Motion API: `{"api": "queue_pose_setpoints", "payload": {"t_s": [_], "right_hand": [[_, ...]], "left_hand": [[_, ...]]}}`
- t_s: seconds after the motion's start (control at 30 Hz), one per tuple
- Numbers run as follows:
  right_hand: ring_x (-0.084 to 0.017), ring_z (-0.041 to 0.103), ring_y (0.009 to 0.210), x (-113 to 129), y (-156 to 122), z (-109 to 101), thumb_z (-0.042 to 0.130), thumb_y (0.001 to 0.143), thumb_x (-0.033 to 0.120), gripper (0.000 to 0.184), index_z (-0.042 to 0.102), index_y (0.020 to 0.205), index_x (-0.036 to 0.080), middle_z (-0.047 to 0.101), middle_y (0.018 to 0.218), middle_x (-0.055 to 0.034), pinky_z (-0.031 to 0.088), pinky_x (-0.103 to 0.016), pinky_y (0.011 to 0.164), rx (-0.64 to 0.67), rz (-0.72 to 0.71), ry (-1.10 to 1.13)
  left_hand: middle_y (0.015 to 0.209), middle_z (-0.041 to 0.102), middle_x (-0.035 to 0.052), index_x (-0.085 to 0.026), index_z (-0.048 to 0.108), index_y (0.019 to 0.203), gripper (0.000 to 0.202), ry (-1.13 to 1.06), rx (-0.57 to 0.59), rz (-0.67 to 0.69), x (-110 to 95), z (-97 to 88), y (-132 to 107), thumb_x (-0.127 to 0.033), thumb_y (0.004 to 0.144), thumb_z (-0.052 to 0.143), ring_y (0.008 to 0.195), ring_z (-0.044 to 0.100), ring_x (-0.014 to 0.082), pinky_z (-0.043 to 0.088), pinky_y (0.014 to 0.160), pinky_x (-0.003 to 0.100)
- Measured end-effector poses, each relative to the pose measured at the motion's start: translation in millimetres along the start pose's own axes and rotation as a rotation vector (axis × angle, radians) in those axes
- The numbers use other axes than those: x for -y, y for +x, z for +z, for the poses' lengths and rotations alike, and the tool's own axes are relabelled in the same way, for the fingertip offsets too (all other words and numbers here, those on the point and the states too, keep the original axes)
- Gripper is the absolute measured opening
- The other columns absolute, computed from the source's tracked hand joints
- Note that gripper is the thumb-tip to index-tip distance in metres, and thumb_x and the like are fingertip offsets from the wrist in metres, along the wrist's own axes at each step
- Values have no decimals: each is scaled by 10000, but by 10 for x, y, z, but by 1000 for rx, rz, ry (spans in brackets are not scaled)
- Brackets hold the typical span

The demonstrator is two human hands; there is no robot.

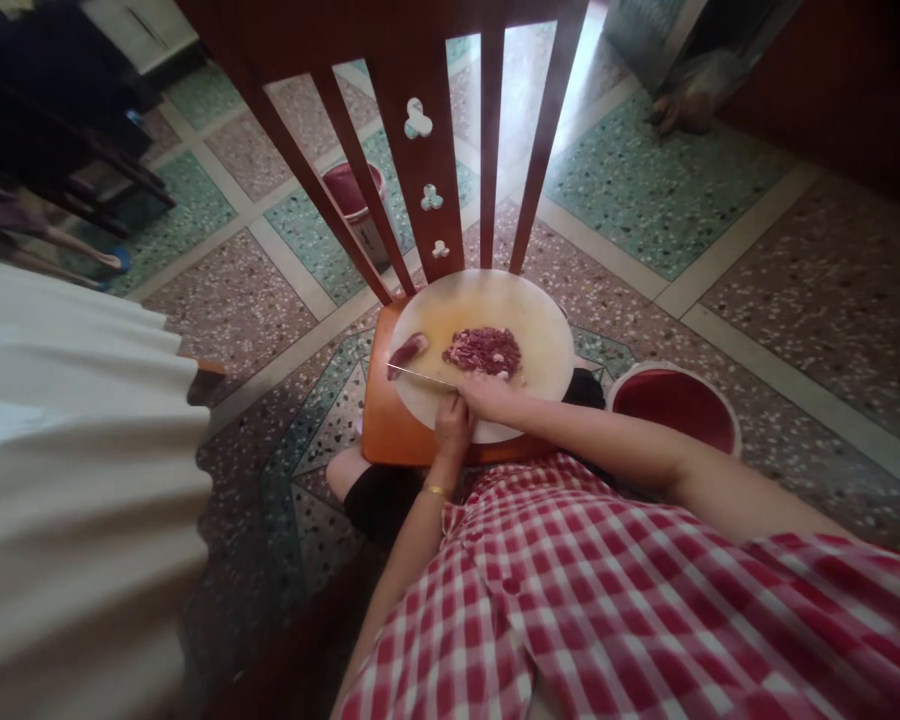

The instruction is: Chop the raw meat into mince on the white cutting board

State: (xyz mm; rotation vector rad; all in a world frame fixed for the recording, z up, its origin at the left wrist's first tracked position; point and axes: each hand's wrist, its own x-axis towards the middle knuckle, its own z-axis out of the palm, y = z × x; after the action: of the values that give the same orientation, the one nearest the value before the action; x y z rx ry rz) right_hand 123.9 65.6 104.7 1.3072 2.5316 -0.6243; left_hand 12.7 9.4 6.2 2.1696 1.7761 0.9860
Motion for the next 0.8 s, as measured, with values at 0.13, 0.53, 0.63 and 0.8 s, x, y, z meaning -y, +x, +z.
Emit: {"api": "queue_pose_setpoints", "payload": {"t_s": [0.13,0.53,0.63,0.8], "right_hand": [[-223,579,972,-271,-295,50,342,854,122,442,358,1295,95,578,1097,-185,436,-307,798,-23,14,10],[-246,632,833,-310,-682,44,390,816,119,466,383,1281,127,645,930,-147,463,-315,699,35,97,10],[-237,626,860,-244,-492,62,382,820,113,429,420,1247,107,639,954,-157,461,-308,720,33,76,7],[-231,599,927,-16,33,40,373,855,153,295,538,1091,89,608,1023,-189,451,-323,782,4,34,-3]], "left_hand": [[850,572,83,-170,587,871,152,-46,-10,-20,-30,-20,26,-235,846,452,863,522,181,443,791,326],[898,577,87,-167,585,866,135,-62,-36,-3,-32,-25,-5,-246,839,478,887,518,177,447,791,317],[867,580,86,-159,581,847,137,-35,-43,7,-24,-15,3,-229,842,463,858,519,177,450,769,312],[862,568,94,-161,577,858,136,-5,-9,4,-2,-10,0,-235,830,467,847,515,191,447,760,329]]}}
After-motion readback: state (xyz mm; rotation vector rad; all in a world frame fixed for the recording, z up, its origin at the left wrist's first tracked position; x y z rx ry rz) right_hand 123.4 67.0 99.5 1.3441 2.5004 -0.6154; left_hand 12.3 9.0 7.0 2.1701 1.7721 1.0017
